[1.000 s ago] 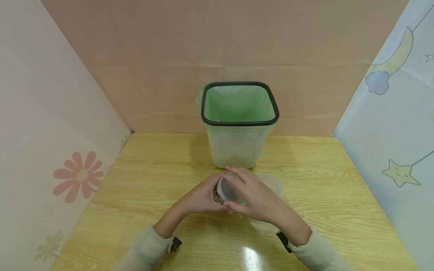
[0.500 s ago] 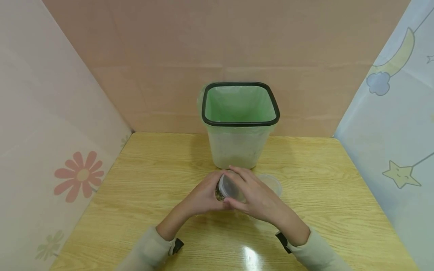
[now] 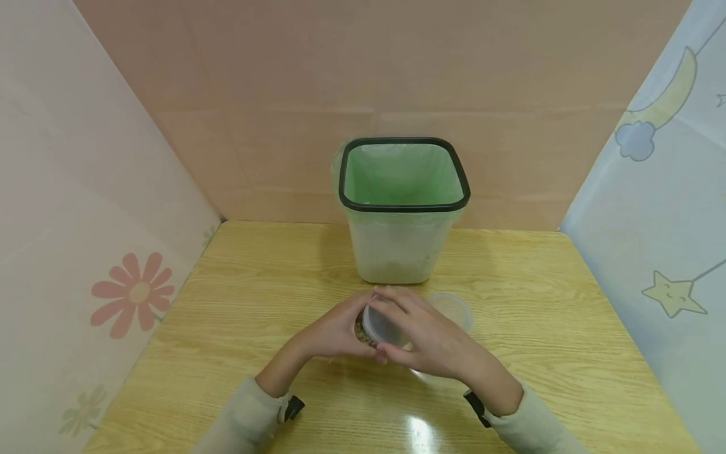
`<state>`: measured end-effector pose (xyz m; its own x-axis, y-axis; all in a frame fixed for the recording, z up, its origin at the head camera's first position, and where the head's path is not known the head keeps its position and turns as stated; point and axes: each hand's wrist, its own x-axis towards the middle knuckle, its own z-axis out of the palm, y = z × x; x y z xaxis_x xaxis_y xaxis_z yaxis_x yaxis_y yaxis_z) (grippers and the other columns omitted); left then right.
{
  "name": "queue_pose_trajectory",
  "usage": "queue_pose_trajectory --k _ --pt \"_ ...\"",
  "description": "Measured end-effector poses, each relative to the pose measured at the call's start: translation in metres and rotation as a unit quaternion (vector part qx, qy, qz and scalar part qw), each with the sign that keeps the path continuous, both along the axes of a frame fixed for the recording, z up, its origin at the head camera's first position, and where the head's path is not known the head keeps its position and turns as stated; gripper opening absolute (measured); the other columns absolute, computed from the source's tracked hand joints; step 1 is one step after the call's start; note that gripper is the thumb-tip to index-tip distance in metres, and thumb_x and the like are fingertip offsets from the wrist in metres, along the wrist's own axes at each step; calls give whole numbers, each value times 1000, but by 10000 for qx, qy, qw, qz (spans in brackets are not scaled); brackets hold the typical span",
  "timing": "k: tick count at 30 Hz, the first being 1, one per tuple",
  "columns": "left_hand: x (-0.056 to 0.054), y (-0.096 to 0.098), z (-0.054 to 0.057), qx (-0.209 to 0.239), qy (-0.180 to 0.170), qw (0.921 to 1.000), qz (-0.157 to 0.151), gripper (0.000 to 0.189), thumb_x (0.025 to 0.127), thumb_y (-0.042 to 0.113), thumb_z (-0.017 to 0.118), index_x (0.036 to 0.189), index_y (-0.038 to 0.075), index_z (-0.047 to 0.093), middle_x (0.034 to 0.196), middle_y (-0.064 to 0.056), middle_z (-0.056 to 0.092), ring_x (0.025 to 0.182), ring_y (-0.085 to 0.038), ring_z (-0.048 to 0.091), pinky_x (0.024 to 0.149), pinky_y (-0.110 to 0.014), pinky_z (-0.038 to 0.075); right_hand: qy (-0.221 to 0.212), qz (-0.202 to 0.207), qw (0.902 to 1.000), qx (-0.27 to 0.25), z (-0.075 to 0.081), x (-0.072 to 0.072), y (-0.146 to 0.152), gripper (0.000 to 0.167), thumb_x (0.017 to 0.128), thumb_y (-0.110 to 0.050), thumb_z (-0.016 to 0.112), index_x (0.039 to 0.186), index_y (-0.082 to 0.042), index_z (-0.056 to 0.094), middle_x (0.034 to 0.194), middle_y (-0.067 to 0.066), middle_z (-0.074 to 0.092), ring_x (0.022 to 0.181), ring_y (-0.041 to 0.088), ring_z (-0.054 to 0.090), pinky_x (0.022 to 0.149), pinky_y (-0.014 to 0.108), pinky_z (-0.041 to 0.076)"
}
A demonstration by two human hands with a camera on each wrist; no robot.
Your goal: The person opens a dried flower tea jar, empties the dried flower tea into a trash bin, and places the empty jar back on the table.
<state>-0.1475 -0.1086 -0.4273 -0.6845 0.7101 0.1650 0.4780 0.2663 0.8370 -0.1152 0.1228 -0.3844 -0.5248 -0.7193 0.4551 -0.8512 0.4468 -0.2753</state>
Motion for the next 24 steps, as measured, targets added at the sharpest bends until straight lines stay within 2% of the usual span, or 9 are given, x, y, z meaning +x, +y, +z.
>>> queue_pose_trajectory --k 5,10,16,20,24 --pt "1 -2 0 54 -107 9998 -179 94 72 42 92 149 33 39 136 6 53 114 -14 59 89 -32 55 -27 210 9998 -1 0 1 1 68 86 -25 77 146 -8 50 149 13 48 136 29 48 100 46 52" --pt "1 -3 0 58 -178 9997 -151 96 72 40 92 150 33 37 136 6 53 115 -14 59 89 -32 55 -133 191 9997 7 1 1 1 71 84 -24 78 147 -9 50 150 12 47 138 32 46 102 49 51" --pt "2 0 -1 40 -169 9997 151 99 73 41 92 154 35 34 140 9 53 118 -14 58 94 -33 53 -71 -34 10000 -16 1 -1 1 69 86 -30 80 145 -10 51 152 13 46 139 38 45 107 52 46" --pt "3 4 -1 -87 161 9986 500 96 74 46 90 153 33 37 141 10 52 121 -13 55 97 -35 52 -4 -280 9996 -61 0 -2 0 70 89 -38 78 146 -9 50 150 15 47 136 35 48 104 51 48" --pt "5 8 -1 -216 448 9958 774 94 73 51 88 151 30 40 139 9 53 122 -14 53 97 -36 51 -149 -587 9982 9 1 -2 0 72 92 -46 73 149 -11 48 150 14 47 136 31 48 101 49 51"
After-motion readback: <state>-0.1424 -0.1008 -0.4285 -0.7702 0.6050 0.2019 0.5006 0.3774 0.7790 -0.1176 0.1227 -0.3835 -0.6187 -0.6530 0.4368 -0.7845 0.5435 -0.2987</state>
